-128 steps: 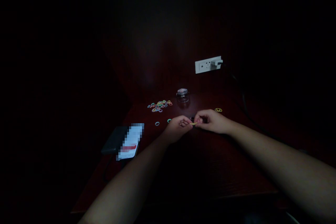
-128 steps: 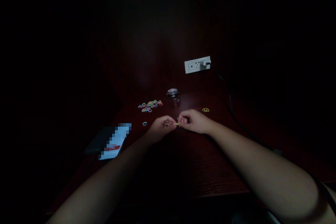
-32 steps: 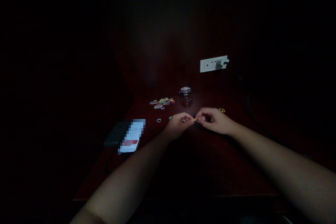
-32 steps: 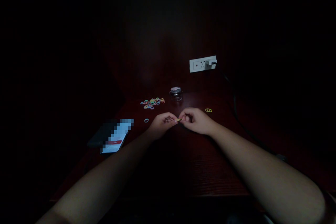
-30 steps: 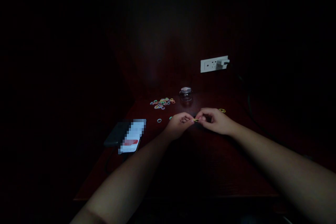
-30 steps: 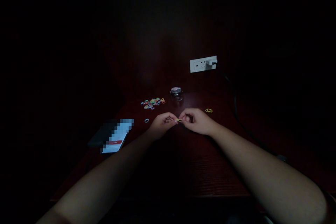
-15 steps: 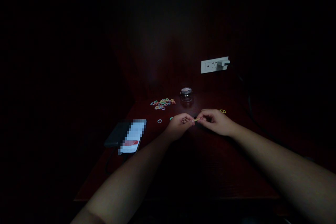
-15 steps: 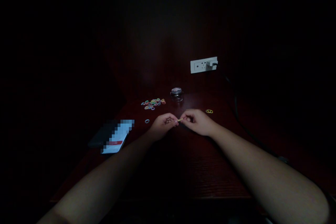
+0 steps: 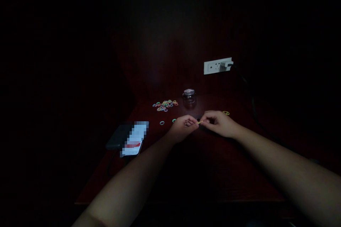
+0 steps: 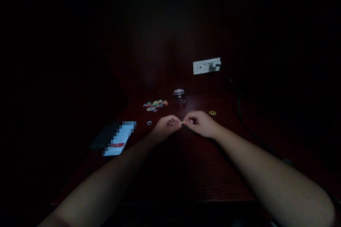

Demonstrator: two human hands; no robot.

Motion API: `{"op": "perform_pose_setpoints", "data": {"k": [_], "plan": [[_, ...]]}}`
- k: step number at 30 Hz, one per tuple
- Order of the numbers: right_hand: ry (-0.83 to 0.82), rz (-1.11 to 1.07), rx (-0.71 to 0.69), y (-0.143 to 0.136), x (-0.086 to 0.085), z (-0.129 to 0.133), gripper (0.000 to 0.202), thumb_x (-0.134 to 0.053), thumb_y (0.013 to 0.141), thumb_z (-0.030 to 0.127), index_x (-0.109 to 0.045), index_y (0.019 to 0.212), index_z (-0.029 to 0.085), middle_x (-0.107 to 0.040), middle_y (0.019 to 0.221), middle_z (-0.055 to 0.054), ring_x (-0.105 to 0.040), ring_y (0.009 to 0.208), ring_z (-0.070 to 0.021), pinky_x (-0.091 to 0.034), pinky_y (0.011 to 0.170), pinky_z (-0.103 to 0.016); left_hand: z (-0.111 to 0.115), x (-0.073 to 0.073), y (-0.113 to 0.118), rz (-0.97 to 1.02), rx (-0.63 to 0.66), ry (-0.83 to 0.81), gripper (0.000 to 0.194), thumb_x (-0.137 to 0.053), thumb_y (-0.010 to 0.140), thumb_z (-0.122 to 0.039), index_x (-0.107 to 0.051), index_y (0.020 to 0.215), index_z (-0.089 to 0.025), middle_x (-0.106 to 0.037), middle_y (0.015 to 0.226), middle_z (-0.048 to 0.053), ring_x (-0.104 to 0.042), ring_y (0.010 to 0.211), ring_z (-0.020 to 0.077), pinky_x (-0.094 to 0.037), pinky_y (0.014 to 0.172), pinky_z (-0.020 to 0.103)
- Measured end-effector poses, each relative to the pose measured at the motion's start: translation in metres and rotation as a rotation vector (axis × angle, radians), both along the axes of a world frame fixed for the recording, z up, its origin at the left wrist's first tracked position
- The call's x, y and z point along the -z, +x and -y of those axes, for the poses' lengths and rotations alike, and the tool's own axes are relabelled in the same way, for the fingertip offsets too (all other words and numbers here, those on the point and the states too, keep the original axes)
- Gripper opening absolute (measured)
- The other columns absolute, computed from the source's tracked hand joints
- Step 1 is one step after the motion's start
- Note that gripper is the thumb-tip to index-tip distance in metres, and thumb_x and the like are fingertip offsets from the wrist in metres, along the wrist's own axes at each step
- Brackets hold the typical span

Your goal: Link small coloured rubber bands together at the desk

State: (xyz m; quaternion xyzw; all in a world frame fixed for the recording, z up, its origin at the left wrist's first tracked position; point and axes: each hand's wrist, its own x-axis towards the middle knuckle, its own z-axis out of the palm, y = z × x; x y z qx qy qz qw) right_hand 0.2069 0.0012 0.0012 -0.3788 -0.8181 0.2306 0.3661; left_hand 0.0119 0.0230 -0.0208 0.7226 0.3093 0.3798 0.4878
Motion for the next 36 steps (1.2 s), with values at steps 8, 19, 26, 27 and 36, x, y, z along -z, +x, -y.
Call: {"op": "perform_pose_setpoints", "data": {"k": [8,19,26,27,36], "plan": [[-0.042,-0.018,-0.011,-0.0005,-0.0007,0.0022,0.022,-0.058,0.079,0.035,-0.065,0.080,0.015,-0.058,0.066,-0.003,-0.050,0.060,-0.0122,-0.041,0.056,-0.025,0.0006,-0.0016,0.0003,-0.015,-0.021,0.022,0.025,-0.065,0.072,-0.034,-0.060,0.082,-0.012,-0.059,0.069,0.001,-0.049,0.061,0.0080,-0.037,0.057,0.020],[-0.033,0.004,0.025,0.0003,0.0003,0.0012,0.022,-0.054,0.081,0.035,-0.063,0.076,0.015,-0.056,0.065,-0.001,-0.048,0.060,-0.0122,-0.039,0.055,-0.024,0.0011,-0.0018,-0.0003,-0.027,-0.019,0.024,0.024,-0.066,0.072,-0.033,-0.060,0.081,-0.012,-0.059,0.069,0.001,-0.050,0.060,0.0081,-0.038,0.057,0.021],[-0.024,0.037,0.074,0.0044,-0.0015,-0.0017,0.022,-0.053,0.081,0.035,-0.061,0.075,0.015,-0.054,0.065,-0.001,-0.048,0.061,-0.0125,-0.037,0.056,-0.024,0.0034,-0.0045,-0.0008,-0.048,-0.014,0.027,0.024,-0.066,0.071,-0.034,-0.061,0.080,-0.012,-0.059,0.067,0.000,-0.050,0.059,0.0081,-0.038,0.057,0.021],[-0.026,0.044,0.082,0.0056,-0.0016,-0.0026,0.023,-0.052,0.081,0.035,-0.061,0.075,0.015,-0.054,0.064,-0.001,-0.047,0.060,-0.0125,-0.037,0.055,-0.024,0.0035,-0.0045,-0.0010,-0.054,-0.014,0.030,0.024,-0.066,0.071,-0.034,-0.061,0.080,-0.012,-0.058,0.067,0.000,-0.049,0.059,0.0079,-0.037,0.057,0.020],[-0.095,0.011,0.021,0.0046,-0.0008,-0.0016,0.026,-0.053,0.081,0.039,-0.060,0.075,0.015,-0.053,0.063,-0.001,-0.047,0.060,-0.0124,-0.037,0.055,-0.025,0.0049,-0.0041,0.0000,-0.060,-0.025,0.036,0.023,-0.064,0.073,-0.032,-0.060,0.080,-0.011,-0.058,0.068,0.000,-0.048,0.058,0.0071,-0.037,0.056,0.020]]}}
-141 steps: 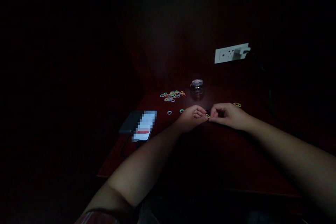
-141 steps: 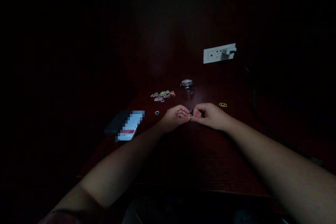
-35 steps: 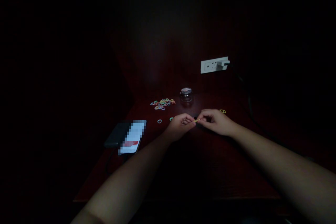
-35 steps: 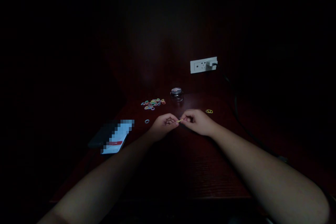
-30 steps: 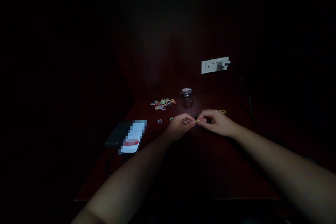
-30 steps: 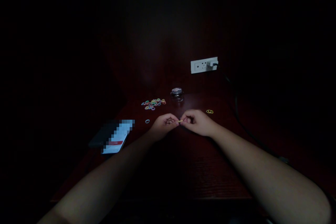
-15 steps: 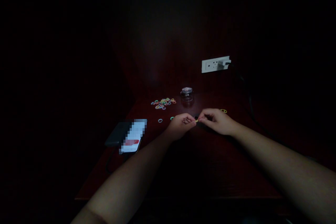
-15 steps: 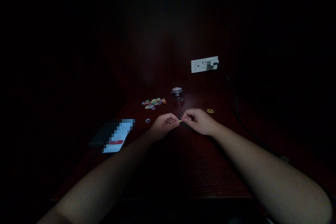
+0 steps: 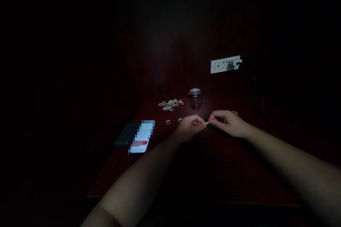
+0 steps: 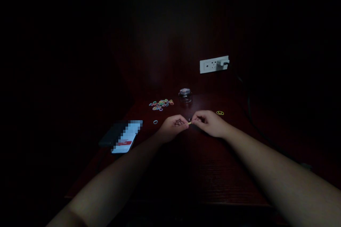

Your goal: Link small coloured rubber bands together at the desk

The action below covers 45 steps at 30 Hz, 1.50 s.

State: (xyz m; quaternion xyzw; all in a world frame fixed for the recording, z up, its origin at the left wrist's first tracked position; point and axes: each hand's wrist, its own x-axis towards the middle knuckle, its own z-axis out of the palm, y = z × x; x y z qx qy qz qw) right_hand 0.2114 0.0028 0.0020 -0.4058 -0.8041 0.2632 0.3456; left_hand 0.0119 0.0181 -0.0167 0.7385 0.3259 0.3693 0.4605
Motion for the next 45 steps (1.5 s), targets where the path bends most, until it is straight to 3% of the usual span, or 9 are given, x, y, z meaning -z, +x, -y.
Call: {"op": "perform_pose_setpoints", "data": {"k": [8,18,29,34,40,45], "plan": [[-0.011,-0.013,0.033,0.006,0.004,-0.007,0.028,-0.055,0.080,0.041,-0.060,0.074,0.015,-0.053,0.061,0.000,-0.047,0.057,-0.0121,-0.036,0.054,-0.025,0.001,-0.002,-0.001,-0.019,0.028,0.002,0.021,-0.065,0.072,-0.031,-0.060,0.078,-0.011,-0.054,0.064,-0.002,-0.045,0.056,0.0061,-0.036,0.055,0.019],[-0.070,-0.073,-0.032,0.002,0.007,-0.005,0.024,-0.057,0.079,0.037,-0.061,0.077,0.014,-0.054,0.064,-0.001,-0.047,0.058,-0.0114,-0.037,0.054,-0.024,0.001,0.000,0.000,-0.031,0.006,0.021,0.021,-0.063,0.074,-0.031,-0.060,0.082,-0.012,-0.060,0.072,0.002,-0.050,0.061,0.0079,-0.039,0.058,0.021],[-0.031,-0.080,-0.066,-0.002,0.005,-0.001,0.020,-0.057,0.080,0.033,-0.061,0.079,0.014,-0.054,0.064,-0.001,-0.046,0.059,-0.0107,-0.037,0.055,-0.024,-0.002,0.004,0.004,-0.005,-0.002,-0.071,0.027,-0.069,0.069,-0.026,-0.059,0.089,-0.010,-0.061,0.078,0.003,-0.053,0.065,0.0071,-0.042,0.062,0.021],[-0.050,-0.103,-0.066,-0.004,0.005,-0.001,0.018,-0.058,0.078,0.032,-0.059,0.080,0.014,-0.051,0.063,0.001,-0.045,0.058,-0.0104,-0.037,0.054,-0.023,-0.003,0.005,0.002,-0.032,0.018,-0.018,0.023,-0.065,0.073,-0.030,-0.061,0.085,-0.011,-0.062,0.074,0.003,-0.053,0.063,0.0075,-0.040,0.059,0.020],[-0.071,-0.128,-0.092,-0.005,0.004,0.001,0.018,-0.059,0.078,0.033,-0.056,0.081,0.015,-0.051,0.064,0.001,-0.045,0.057,-0.0100,-0.037,0.052,-0.023,-0.002,0.006,0.003,0.054,0.051,-0.110,0.026,-0.068,0.070,-0.031,-0.057,0.082,-0.011,-0.063,0.075,0.004,-0.055,0.064,0.0083,-0.041,0.061,0.021],[-0.078,-0.131,-0.079,-0.005,0.003,0.001,0.023,-0.061,0.077,0.037,-0.055,0.083,0.016,-0.053,0.066,0.000,-0.047,0.059,-0.0104,-0.039,0.053,-0.023,-0.001,0.005,0.003,0.039,0.047,-0.077,0.026,-0.068,0.070,-0.032,-0.057,0.081,-0.011,-0.061,0.072,0.002,-0.053,0.061,0.0070,-0.039,0.058,0.020]]}}
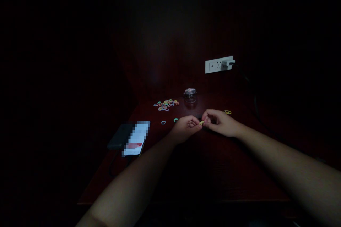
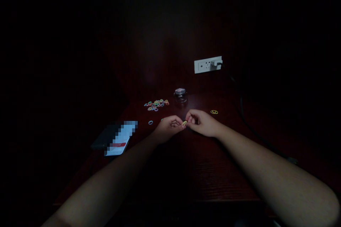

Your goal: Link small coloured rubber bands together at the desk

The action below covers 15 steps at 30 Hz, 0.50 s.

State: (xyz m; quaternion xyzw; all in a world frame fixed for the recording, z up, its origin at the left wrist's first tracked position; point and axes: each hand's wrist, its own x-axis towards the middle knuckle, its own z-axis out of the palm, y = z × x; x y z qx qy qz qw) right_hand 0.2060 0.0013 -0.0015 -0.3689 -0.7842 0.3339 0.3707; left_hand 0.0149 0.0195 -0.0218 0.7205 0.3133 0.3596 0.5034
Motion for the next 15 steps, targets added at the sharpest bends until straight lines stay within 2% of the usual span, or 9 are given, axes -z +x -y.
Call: {"op": "perform_pose_setpoints", "data": {"k": [9,15], "plan": [[-0.044,0.039,0.007,-0.0027,-0.0002,0.0013,0.028,-0.060,0.077,0.042,-0.059,0.076,0.013,-0.055,0.064,0.000,-0.046,0.058,-0.0100,-0.038,0.054,-0.023,0.0015,-0.0038,-0.0006,-0.061,-0.018,0.067,0.025,-0.070,0.068,-0.031,-0.058,0.078,-0.012,-0.058,0.069,0.000,-0.051,0.061,0.0072,-0.039,0.058,0.020],[-0.006,0.062,0.009,-0.0015,0.0027,-0.0007,0.026,-0.056,0.080,0.039,-0.060,0.077,0.014,-0.055,0.063,0.000,-0.046,0.057,-0.0104,-0.037,0.053,-0.023,0.0022,-0.0044,0.0001,-0.064,-0.026,0.058,0.027,-0.072,0.065,-0.030,-0.056,0.077,-0.012,-0.057,0.068,-0.001,-0.049,0.059,0.0063,-0.039,0.057,0.020]]}}
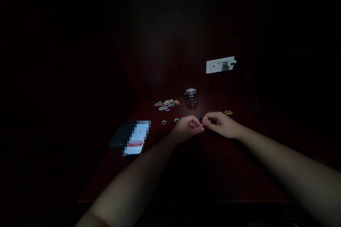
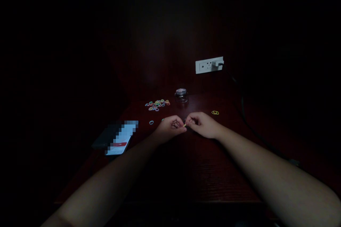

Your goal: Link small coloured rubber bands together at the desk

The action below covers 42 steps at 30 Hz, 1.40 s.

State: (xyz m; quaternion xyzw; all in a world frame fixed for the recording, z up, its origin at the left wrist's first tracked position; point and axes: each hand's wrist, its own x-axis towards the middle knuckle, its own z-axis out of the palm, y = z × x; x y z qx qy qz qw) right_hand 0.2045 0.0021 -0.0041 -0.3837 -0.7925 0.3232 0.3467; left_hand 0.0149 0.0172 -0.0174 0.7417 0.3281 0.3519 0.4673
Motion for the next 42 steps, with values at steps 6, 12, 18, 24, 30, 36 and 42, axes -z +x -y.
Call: {"op": "perform_pose_setpoints", "data": {"k": [6,12,18,24,30,36,42], "plan": [[0.021,0.024,0.013,0.0009,0.0004,-0.0010,0.022,-0.051,0.083,0.035,-0.060,0.080,0.014,-0.059,0.068,-0.002,-0.050,0.060,-0.0117,-0.040,0.055,-0.024,-0.0010,0.0020,0.0009,0.059,-0.036,-0.021,0.028,-0.072,0.066,-0.026,-0.055,0.081,-0.011,-0.059,0.072,0.001,-0.052,0.062,0.0063,-0.041,0.059,0.019],[0.034,0.048,0.027,-0.0001,-0.0022,0.0002,0.021,-0.051,0.082,0.032,-0.062,0.079,0.015,-0.063,0.070,-0.004,-0.054,0.062,-0.0126,-0.042,0.057,-0.025,-0.0024,0.0023,0.0012,0.044,-0.051,-0.049,0.025,-0.070,0.067,-0.024,-0.058,0.085,-0.010,-0.063,0.075,0.004,-0.055,0.064,0.0076,-0.043,0.062,0.021],[0.036,0.055,0.040,0.0009,-0.0022,-0.0008,0.023,-0.051,0.082,0.033,-0.067,0.082,0.016,-0.068,0.077,-0.005,-0.059,0.066,-0.0141,-0.045,0.061,-0.026,-0.0018,0.0009,0.0008,0.066,-0.040,-0.056,0.023,-0.068,0.070,-0.023,-0.059,0.085,-0.009,-0.068,0.080,0.008,-0.060,0.067,0.0093,-0.046,0.064,0.022],[0.003,0.078,0.067,0.0011,-0.0019,-0.0015,0.028,-0.051,0.083,0.037,-0.069,0.087,0.016,-0.066,0.068,-0.003,-0.056,0.055,-0.0124,-0.043,0.053,-0.024,-0.0044,0.0047,0.0005,0.053,-0.053,-0.065,0.023,-0.068,0.070,-0.023,-0.059,0.085,-0.009,-0.070,0.087,0.012,-0.063,0.070,0.0110,-0.047,0.066,0.024],[0.001,0.072,0.068,0.0001,-0.0034,-0.0001,0.028,-0.052,0.082,0.037,-0.070,0.087,0.016,-0.065,0.065,-0.003,-0.056,0.054,-0.0124,-0.043,0.052,-0.024,-0.0054,0.0050,-0.0009,0.032,-0.057,-0.003,0.021,-0.068,0.070,-0.026,-0.060,0.082,-0.010,-0.069,0.081,0.008,-0.060,0.067,0.0095,-0.045,0.062,0.021],[0.026,0.075,0.071,0.0009,-0.0016,-0.0010,0.026,-0.053,0.081,0.035,-0.069,0.086,0.015,-0.064,0.066,-0.003,-0.055,0.056,-0.0124,-0.042,0.052,-0.024,-0.0063,0.0057,-0.0005,0.043,-0.059,0.019,0.021,-0.069,0.069,-0.027,-0.059,0.079,-0.011,-0.065,0.074,0.004,-0.056,0.063,0.0082,-0.042,0.059,0.020],[0.027,0.075,0.063,0.0017,-0.0009,-0.0018,0.026,-0.053,0.081,0.035,-0.068,0.086,0.015,-0.064,0.066,-0.003,-0.053,0.057,-0.0124,-0.042,0.053,-0.024,-0.0052,0.0038,-0.0010,0.040,-0.054,0.023,0.021,-0.068,0.069,-0.028,-0.058,0.078,-0.012,-0.063,0.071,0.002,-0.054,0.062,0.0080,-0.041,0.058,0.019]]}}
